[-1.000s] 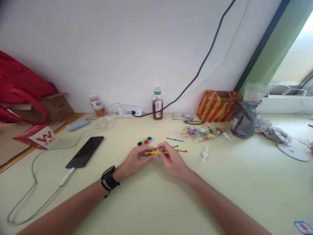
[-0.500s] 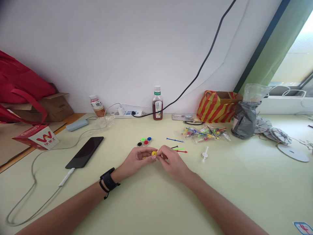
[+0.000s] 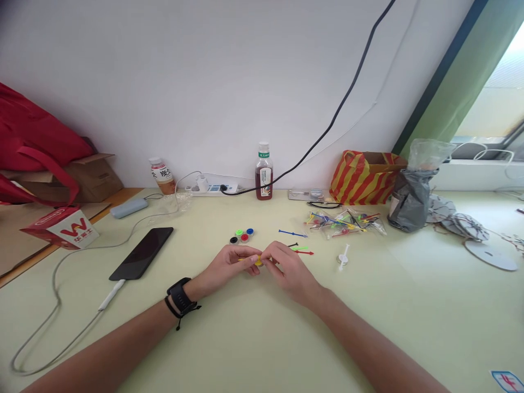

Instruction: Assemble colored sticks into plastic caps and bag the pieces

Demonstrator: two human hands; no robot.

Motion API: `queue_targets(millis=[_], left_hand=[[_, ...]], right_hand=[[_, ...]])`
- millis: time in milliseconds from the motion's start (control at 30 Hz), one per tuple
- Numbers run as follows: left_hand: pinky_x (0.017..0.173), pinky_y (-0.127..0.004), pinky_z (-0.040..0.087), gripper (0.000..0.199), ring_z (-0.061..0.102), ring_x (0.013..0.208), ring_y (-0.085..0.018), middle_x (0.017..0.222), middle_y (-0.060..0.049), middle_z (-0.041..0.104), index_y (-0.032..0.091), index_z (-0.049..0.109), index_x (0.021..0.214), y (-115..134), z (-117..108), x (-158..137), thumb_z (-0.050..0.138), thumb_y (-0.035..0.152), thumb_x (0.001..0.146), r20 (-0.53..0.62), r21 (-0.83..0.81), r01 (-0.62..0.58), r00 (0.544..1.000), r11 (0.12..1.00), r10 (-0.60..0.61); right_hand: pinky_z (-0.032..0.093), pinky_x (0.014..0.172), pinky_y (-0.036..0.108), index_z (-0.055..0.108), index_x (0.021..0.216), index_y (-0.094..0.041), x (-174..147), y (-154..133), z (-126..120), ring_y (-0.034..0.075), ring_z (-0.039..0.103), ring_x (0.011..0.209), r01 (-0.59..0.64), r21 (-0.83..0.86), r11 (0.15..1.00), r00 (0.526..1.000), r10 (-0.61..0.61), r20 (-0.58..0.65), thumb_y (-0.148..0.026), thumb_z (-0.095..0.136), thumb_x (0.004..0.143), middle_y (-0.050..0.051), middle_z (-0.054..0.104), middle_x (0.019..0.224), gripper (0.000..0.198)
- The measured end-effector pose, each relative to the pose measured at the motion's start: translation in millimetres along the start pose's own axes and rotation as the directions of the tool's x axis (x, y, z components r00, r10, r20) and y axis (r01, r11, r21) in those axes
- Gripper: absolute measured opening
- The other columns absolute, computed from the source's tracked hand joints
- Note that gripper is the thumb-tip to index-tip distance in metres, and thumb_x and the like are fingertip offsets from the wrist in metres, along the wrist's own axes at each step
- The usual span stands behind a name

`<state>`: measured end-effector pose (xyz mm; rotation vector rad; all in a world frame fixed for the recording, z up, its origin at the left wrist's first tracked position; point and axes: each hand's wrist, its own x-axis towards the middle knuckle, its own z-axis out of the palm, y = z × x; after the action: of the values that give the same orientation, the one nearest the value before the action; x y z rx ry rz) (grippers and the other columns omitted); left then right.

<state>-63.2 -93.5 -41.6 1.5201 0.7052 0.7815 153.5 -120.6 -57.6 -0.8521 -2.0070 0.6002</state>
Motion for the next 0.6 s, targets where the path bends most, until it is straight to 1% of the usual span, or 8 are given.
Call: queue_targets(millis=[100, 267, 467, 600], left_hand=[[0.082, -0.035, 0.063, 0.038, 0.075, 0.083, -0.021, 0.105, -0.013, 0.079, 0.014, 0.079, 0.113, -0.9, -1.6, 0.3, 0.074, 0.044, 0.091, -0.021, -0.008, 0.001, 1.0, 1.0, -0.001], [0.086, -0.037, 0.063, 0.037, 0.075, 0.087, -0.022, 0.108, -0.013, 0.079, 0.014, 0.079, 0.113, -2.5, -1.9, 0.5, 0.077, 0.042, 0.089, -0.042, -0.039, -0.006, 0.999, 0.999, 0.004], [0.088, -0.04, 0.063, 0.035, 0.075, 0.088, -0.023, 0.106, -0.012, 0.078, 0.015, 0.08, 0.111, -2.9, -1.6, -0.2, 0.079, 0.041, 0.088, -0.055, -0.044, -0.003, 0.998, 0.999, 0.001], [0.087, -0.038, 0.063, 0.035, 0.075, 0.09, -0.023, 0.103, -0.011, 0.079, 0.016, 0.08, 0.109, -4.1, -1.7, -0.6, 0.081, 0.041, 0.085, -0.052, -0.03, -0.014, 0.999, 0.999, 0.012]], right_hand=[[0.046, 0.073, 0.036, 0.059, 0.094, -0.025, 0.8, -3.3, -0.7, 0.02, 0.057, 0.083, 0.018, 0.011, 1.0, 1.0, -0.018, 0.002, -0.021, 0.047, 0.104, 0.005, 0.061, 0.088, 0.016], [0.047, 0.072, 0.036, 0.063, 0.098, -0.025, 2.7, -7.7, -3.5, 0.021, 0.059, 0.083, -0.052, 0.031, 0.998, 0.998, 0.053, -0.028, -0.024, 0.051, 0.102, 0.005, 0.063, 0.088, 0.013], [0.051, 0.077, 0.038, 0.067, 0.093, -0.025, 4.8, -4.5, -6.8, 0.022, 0.063, 0.085, -0.108, 0.103, 0.989, 0.994, 0.111, -0.026, -0.029, 0.057, 0.1, 0.005, 0.067, 0.088, 0.013], [0.053, 0.079, 0.039, 0.07, 0.091, -0.025, 4.6, -4.2, -6.4, 0.022, 0.066, 0.087, -0.12, 0.133, 0.984, 0.992, 0.124, -0.019, -0.03, 0.061, 0.098, 0.006, 0.069, 0.091, 0.013]])
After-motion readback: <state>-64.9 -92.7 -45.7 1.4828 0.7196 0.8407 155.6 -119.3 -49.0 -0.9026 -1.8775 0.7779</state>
